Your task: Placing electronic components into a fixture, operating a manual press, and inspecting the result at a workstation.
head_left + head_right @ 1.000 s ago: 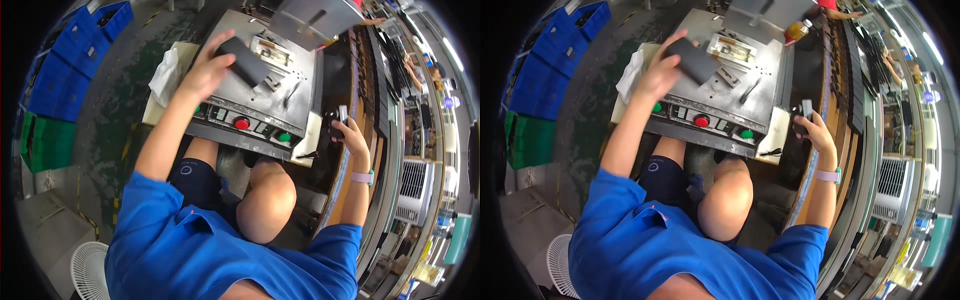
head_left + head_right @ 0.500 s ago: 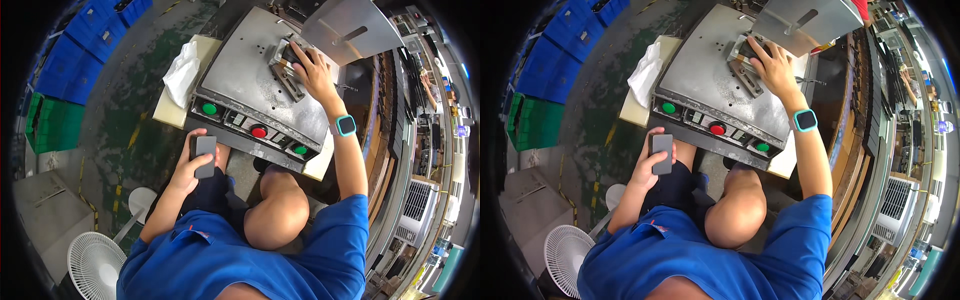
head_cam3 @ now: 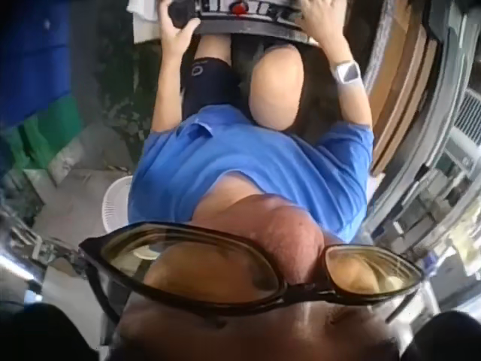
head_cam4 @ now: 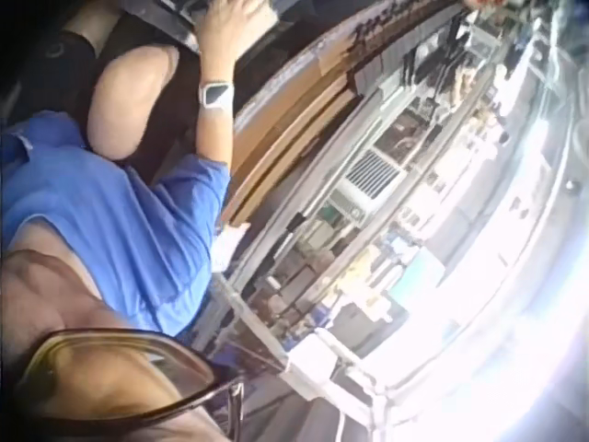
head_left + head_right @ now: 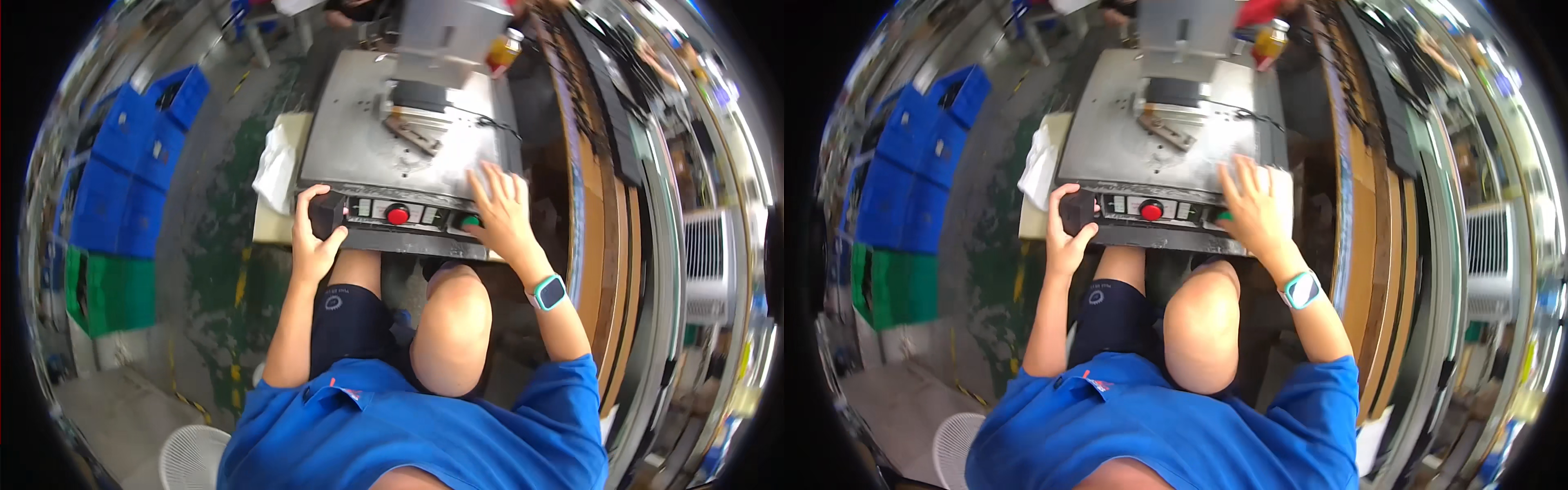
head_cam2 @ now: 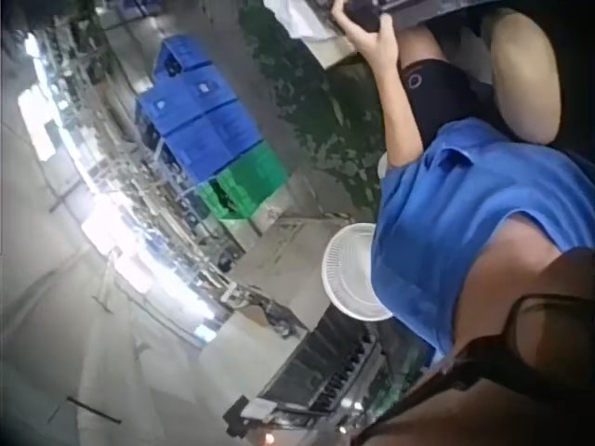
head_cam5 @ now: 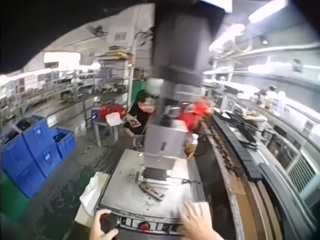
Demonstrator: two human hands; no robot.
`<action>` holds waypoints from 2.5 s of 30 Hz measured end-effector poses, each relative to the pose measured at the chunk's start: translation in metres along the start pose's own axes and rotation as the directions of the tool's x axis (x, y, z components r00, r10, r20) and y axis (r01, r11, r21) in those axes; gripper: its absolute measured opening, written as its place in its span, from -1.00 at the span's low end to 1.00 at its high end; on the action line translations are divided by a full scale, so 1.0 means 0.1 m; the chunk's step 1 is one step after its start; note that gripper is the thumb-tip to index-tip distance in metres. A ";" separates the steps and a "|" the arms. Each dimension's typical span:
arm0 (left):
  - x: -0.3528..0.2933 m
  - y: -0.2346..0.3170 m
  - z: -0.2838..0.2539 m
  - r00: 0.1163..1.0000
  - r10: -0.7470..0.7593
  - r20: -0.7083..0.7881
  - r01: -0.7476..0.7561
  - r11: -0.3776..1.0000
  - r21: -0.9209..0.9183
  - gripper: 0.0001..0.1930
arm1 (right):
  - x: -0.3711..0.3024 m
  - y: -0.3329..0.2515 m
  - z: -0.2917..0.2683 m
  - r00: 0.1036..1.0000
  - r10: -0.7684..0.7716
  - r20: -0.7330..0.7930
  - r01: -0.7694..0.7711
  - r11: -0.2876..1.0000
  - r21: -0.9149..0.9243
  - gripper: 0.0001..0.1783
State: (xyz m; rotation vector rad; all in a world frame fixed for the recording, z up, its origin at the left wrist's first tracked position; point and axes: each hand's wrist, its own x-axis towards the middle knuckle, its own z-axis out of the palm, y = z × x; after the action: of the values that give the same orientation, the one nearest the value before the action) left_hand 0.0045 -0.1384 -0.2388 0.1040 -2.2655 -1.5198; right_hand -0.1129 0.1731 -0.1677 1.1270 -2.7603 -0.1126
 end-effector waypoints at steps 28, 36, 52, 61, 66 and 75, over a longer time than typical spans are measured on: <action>-0.60 1.70 0.99 0.630 0.316 0.710 -0.447 0.895 -0.002 -0.59 | -5.31 2.02 -1.23 -0.053 0.848 -0.527 -0.909 -0.260 -0.327 -0.39; -0.60 1.78 1.02 0.625 0.322 0.711 -0.485 0.874 0.031 -0.59 | -5.09 0.05 -1.56 -0.143 0.936 0.322 -0.990 -0.130 -0.060 -0.04; -0.61 1.72 1.11 0.579 0.401 0.710 -0.543 0.839 -0.032 -0.61 | -5.21 -0.65 -0.99 -0.458 0.773 0.439 -0.885 -0.444 -0.142 0.04; -0.59 1.71 1.05 0.591 0.402 0.699 -0.505 0.860 -0.068 -0.60 | -5.94 -0.52 -1.07 -0.277 0.928 0.250 -0.951 -0.227 -0.209 -0.32; -0.59 1.69 1.10 0.576 0.395 0.716 -0.514 0.856 -0.059 -0.59 | -6.41 0.05 -0.79 -0.043 0.995 0.088 -0.977 -0.024 -0.212 -0.38; -0.56 1.68 1.08 0.577 0.365 0.731 -0.512 0.859 -0.026 -0.58 | -4.55 -0.27 -1.60 0.399 0.794 0.459 -0.913 0.391 0.116 -0.37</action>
State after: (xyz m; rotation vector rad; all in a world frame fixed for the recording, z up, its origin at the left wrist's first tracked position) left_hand 0.0427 0.0389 -0.1388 -1.1344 -2.6965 -1.1583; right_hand 0.2536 0.4715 -0.0674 -0.5728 -3.3460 0.3847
